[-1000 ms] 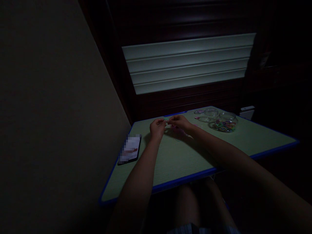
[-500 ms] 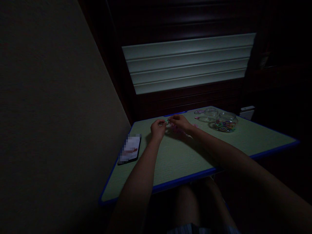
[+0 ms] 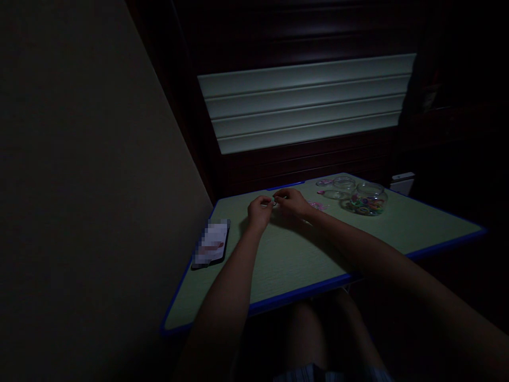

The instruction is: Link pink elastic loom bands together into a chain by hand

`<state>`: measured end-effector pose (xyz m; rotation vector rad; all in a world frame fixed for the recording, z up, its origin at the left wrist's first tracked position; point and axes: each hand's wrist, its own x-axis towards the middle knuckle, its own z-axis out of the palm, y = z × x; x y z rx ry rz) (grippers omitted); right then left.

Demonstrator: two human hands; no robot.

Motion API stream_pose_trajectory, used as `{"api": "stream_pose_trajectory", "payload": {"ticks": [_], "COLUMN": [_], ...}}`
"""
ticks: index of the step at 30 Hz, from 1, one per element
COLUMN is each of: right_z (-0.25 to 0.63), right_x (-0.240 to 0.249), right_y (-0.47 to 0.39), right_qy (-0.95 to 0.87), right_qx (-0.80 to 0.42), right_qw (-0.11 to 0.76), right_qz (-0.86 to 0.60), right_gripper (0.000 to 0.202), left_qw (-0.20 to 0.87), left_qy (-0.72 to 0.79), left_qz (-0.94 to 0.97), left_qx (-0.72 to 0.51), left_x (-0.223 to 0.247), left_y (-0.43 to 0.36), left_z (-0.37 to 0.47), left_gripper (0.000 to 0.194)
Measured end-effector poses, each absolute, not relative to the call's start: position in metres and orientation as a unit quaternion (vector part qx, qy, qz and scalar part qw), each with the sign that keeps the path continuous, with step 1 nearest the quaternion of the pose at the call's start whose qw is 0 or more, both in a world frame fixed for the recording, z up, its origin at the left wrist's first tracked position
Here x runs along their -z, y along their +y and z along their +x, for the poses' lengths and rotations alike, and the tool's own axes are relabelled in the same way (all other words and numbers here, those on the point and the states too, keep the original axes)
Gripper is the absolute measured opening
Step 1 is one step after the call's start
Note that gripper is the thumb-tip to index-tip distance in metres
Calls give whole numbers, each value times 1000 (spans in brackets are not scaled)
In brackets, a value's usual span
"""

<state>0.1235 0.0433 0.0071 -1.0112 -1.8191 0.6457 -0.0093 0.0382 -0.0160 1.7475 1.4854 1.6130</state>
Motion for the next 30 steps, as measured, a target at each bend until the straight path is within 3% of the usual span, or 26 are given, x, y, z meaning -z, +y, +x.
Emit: {"api": "stream_pose_trajectory", "payload": {"ticks": [19,24,30], "right_z": [126,129,136], "right_x": [-4,-7,-15], "right_y": [49,43,33], "right_qy": [-759,-796,-840], "right_qx": [-225,-159,-12], "right_qw": [465,434,339], "right_qz": [-396,-392,-425], "right_gripper": [15,18,21], "left_qw": [82,72,28], "left_qy": [556,554,547], "left_qz": [645,655,690], "left_qx": [-518,-510,-474], "left_x": [4,3,4], "left_y": [22,20,18], "left_z": [-3,-3,-5], "left_gripper": [8,9,14]}}
